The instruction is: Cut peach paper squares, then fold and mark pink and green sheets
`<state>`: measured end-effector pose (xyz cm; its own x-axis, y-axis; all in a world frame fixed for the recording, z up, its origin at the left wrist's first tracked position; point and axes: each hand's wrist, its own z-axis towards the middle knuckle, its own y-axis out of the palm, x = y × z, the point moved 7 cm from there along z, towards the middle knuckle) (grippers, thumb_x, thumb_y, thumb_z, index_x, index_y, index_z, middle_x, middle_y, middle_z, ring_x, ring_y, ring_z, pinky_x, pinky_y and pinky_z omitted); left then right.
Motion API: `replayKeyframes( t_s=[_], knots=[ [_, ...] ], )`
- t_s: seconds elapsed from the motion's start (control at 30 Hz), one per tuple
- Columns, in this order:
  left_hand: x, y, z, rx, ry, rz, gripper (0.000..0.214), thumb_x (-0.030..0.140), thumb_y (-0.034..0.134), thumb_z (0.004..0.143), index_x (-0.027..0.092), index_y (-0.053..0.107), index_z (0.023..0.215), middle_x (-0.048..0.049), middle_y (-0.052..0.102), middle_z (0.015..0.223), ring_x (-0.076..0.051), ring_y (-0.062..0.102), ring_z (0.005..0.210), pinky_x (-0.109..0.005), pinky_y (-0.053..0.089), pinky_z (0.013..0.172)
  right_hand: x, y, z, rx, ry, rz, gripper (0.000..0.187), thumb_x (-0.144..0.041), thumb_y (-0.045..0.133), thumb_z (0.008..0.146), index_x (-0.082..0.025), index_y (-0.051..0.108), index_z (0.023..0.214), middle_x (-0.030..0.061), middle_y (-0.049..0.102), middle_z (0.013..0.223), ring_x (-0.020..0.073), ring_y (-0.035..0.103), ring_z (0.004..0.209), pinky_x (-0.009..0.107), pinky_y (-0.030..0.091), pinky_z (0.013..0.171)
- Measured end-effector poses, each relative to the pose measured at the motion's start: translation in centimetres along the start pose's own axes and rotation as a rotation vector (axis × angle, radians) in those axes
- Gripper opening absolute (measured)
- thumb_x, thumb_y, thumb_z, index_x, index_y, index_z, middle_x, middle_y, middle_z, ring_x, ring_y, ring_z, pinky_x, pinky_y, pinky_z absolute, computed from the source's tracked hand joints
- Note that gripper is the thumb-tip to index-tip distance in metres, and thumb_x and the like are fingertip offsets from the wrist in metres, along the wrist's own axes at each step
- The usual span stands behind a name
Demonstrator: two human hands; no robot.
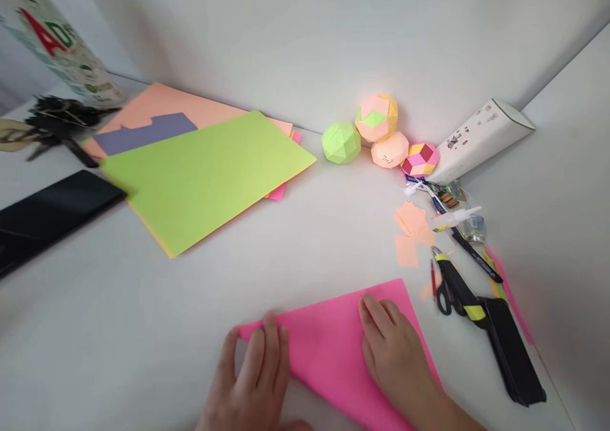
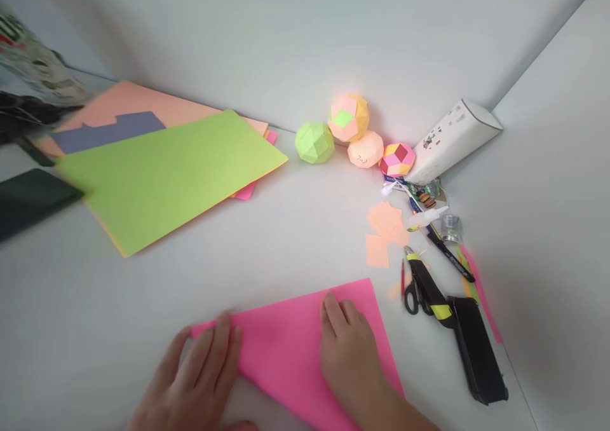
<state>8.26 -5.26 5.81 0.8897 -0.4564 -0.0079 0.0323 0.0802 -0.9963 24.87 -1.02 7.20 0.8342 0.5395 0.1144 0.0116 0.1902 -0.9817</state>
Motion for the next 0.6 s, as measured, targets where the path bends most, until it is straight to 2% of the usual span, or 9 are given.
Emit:
replayKeyframes(
  t_s=[0.1,0.2,0.37,0.5,0.6],
  knots=[
    [-0.14,-0.3,0.15,-0.059,-0.058,0.064,0.104,0.087,0.055,0.058,0.002,0.066,0.117,-0.0261,0.058,0.122,-0.042,0.044,0.117,-0.056,0.03,0.104,-0.11,-0.06,0.2,0.043,-0.041,-0.02,0.035,-0.001,0.038,0.085,-0.008,0.065,0.106,0.0161,0.065,0.106,0.0219,0.053,0.08,0.035,0.053,0.063],
    [-0.56,-0.37,0.28,-0.097,-0.127,0.125,0.112,0.089,0.056,0.054,-0.003,0.065,0.117,-0.0274,0.059,0.117,-0.043,0.044,0.115,-0.056,0.028,0.106,-0.07,-0.12,0.41,0.076,-0.052,-0.02,0.034,-0.002,0.038,0.085,-0.008,0.066,0.103,0.0157,0.065,0.104,0.0224,0.054,0.082,0.035,0.054,0.064],
    [-0.82,-0.19,0.61,-0.152,-0.172,0.202,0.111,0.092,0.048,0.058,-0.003,0.067,0.113,-0.026,0.06,0.109,-0.042,0.048,0.108,-0.057,0.03,0.103,-0.05,-0.4,0.58,0.106,-0.045,-0.01,0.032,-0.002,0.038,0.087,-0.009,0.067,0.099,0.0141,0.065,0.1,0.0218,0.056,0.082,0.034,0.055,0.065],
    [-0.66,-0.21,0.43,-0.123,-0.191,0.24,0.115,0.094,0.048,0.053,-0.002,0.066,0.115,-0.0263,0.061,0.113,-0.043,0.048,0.112,-0.057,0.027,0.105,-0.01,-0.43,0.47,0.142,-0.058,-0.031,0.032,-0.004,0.038,0.088,-0.01,0.068,0.099,0.014,0.065,0.1,0.0231,0.056,0.084,0.035,0.056,0.065],
    [-0.14,-0.25,0.16,-0.079,-0.149,0.256,0.111,0.093,0.043,0.06,0.001,0.066,0.117,-0.0249,0.062,0.115,-0.042,0.051,0.11,-0.055,0.029,0.102,0.09,-0.17,0.32,0.165,-0.085,-0.039,0.032,-0.007,0.038,0.089,-0.009,0.067,0.101,0.0161,0.066,0.101,0.0248,0.056,0.087,0.037,0.056,0.065]
  ],
)
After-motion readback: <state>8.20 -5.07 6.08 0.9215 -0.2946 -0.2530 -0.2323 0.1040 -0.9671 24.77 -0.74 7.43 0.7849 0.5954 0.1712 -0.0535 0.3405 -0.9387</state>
